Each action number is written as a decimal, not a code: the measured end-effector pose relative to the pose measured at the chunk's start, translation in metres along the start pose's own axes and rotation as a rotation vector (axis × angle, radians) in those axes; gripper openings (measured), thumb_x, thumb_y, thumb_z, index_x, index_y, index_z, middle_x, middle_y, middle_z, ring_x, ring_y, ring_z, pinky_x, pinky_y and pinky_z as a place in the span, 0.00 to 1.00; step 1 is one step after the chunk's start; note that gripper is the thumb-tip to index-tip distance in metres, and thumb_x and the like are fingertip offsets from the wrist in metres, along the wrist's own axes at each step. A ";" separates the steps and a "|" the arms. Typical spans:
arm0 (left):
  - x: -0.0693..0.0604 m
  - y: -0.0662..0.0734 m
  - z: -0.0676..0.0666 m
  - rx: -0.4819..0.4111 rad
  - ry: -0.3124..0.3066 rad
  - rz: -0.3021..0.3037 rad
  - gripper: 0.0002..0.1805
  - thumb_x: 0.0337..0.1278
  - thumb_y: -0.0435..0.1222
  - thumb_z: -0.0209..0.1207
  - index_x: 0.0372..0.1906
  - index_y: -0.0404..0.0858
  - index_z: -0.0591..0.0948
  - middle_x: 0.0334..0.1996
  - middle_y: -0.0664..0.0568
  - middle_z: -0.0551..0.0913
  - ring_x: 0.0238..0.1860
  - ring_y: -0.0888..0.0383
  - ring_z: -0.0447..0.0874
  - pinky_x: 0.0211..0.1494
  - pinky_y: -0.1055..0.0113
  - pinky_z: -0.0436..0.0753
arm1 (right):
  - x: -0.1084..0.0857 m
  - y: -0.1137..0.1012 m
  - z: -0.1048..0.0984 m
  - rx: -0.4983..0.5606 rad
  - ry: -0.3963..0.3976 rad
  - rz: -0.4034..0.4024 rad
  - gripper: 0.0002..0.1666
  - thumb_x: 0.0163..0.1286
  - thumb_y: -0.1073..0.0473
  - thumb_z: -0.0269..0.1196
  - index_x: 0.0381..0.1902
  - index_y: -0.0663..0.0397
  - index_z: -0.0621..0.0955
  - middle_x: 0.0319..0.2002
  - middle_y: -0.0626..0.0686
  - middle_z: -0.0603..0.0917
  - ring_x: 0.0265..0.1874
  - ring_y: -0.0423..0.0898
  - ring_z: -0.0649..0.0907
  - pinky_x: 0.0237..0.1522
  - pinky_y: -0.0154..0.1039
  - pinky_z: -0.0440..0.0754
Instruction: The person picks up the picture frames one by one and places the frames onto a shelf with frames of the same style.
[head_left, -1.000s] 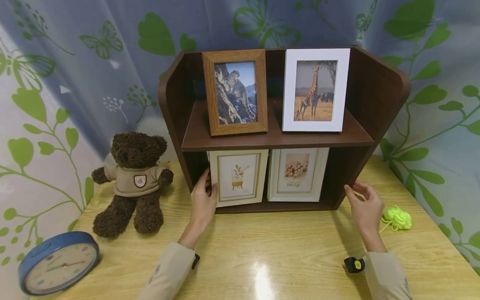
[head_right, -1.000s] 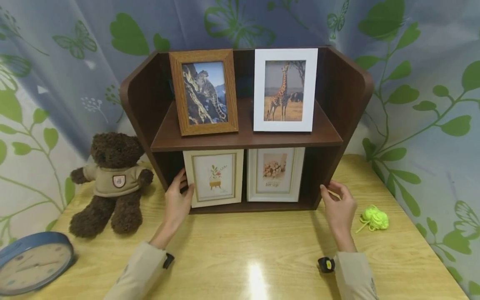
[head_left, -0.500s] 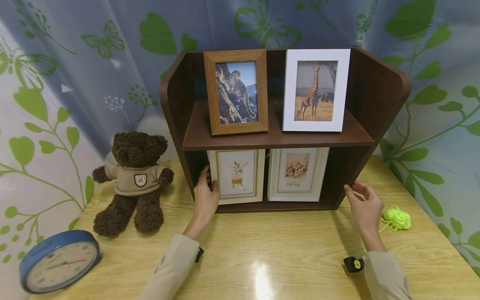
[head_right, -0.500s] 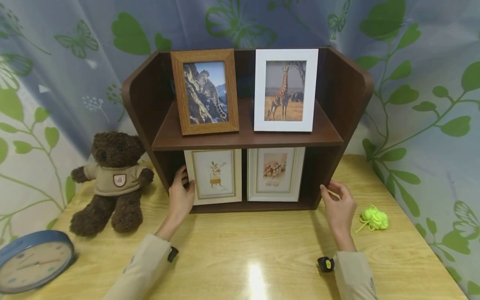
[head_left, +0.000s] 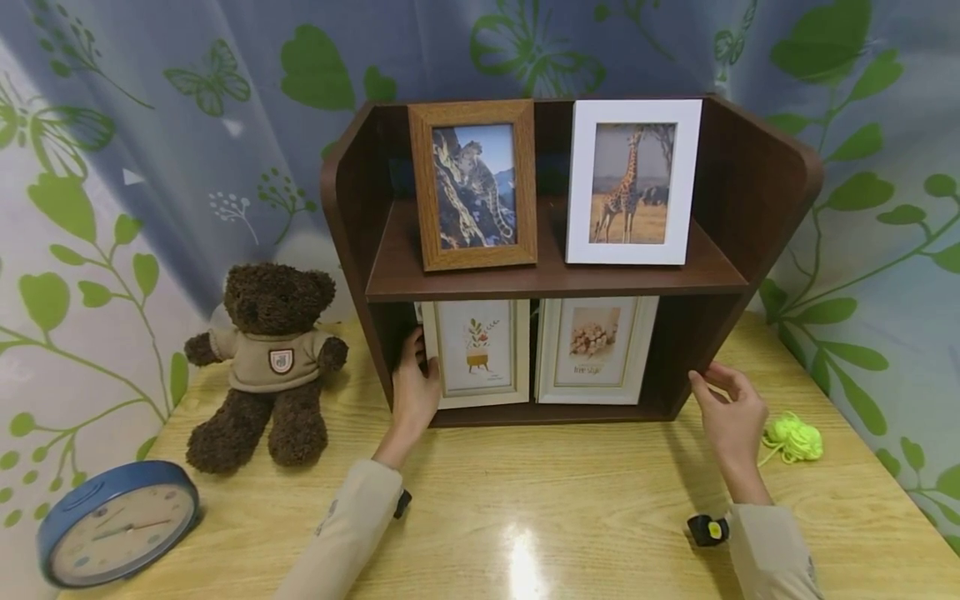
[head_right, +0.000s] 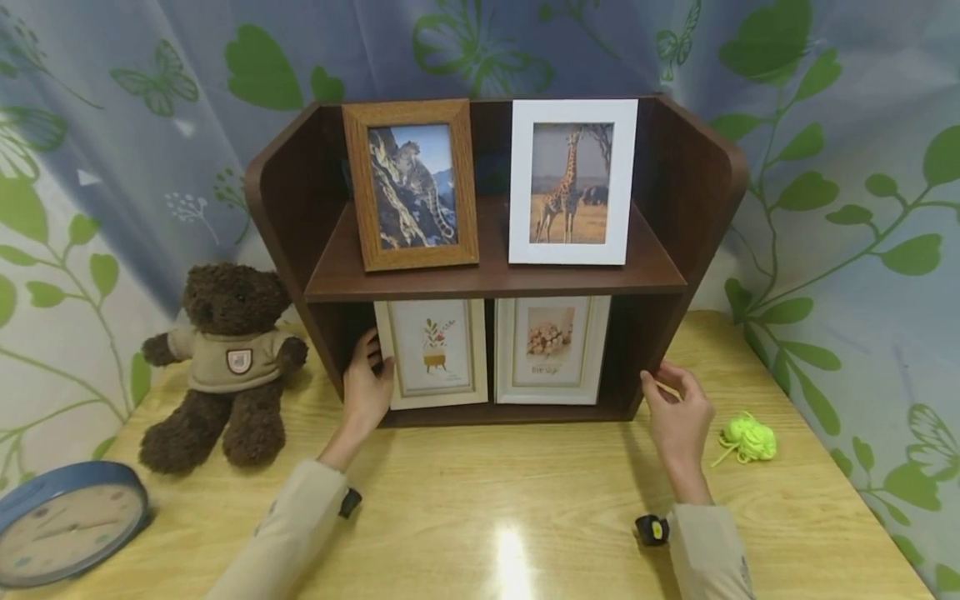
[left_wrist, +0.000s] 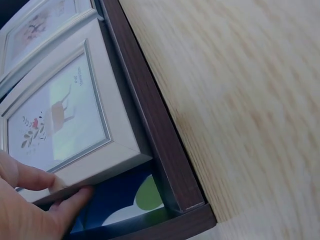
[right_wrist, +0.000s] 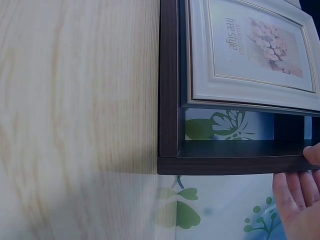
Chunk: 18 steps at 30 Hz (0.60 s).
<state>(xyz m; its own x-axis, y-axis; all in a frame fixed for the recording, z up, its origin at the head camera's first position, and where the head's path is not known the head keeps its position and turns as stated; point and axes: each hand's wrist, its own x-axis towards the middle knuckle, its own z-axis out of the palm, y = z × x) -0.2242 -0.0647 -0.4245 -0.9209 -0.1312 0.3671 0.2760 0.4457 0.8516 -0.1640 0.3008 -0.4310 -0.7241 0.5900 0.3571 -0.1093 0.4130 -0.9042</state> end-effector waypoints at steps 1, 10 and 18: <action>0.001 -0.001 0.000 -0.003 0.001 -0.004 0.26 0.63 0.24 0.51 0.66 0.27 0.63 0.55 0.27 0.73 0.53 0.35 0.77 0.48 0.46 0.82 | 0.000 0.000 0.000 0.004 -0.002 0.002 0.14 0.61 0.61 0.67 0.43 0.64 0.82 0.29 0.26 0.77 0.30 0.22 0.79 0.36 0.14 0.76; 0.004 -0.005 0.002 -0.027 -0.001 -0.011 0.26 0.66 0.26 0.50 0.67 0.31 0.63 0.57 0.31 0.72 0.54 0.37 0.75 0.51 0.45 0.80 | 0.001 0.001 -0.001 -0.009 -0.021 -0.001 0.17 0.62 0.64 0.66 0.46 0.69 0.80 0.29 0.25 0.75 0.33 0.21 0.77 0.37 0.13 0.75; 0.004 -0.007 0.003 -0.035 -0.016 -0.006 0.26 0.66 0.26 0.50 0.68 0.31 0.62 0.58 0.31 0.71 0.55 0.36 0.74 0.52 0.45 0.79 | 0.000 -0.001 -0.001 -0.012 -0.022 -0.001 0.17 0.62 0.62 0.66 0.46 0.69 0.80 0.30 0.26 0.76 0.32 0.21 0.77 0.37 0.14 0.75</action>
<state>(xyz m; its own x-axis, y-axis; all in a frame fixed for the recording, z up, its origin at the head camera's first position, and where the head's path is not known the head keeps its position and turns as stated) -0.2309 -0.0655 -0.4298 -0.9267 -0.1198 0.3561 0.2795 0.4136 0.8665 -0.1627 0.3012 -0.4300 -0.7390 0.5742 0.3522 -0.1014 0.4221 -0.9009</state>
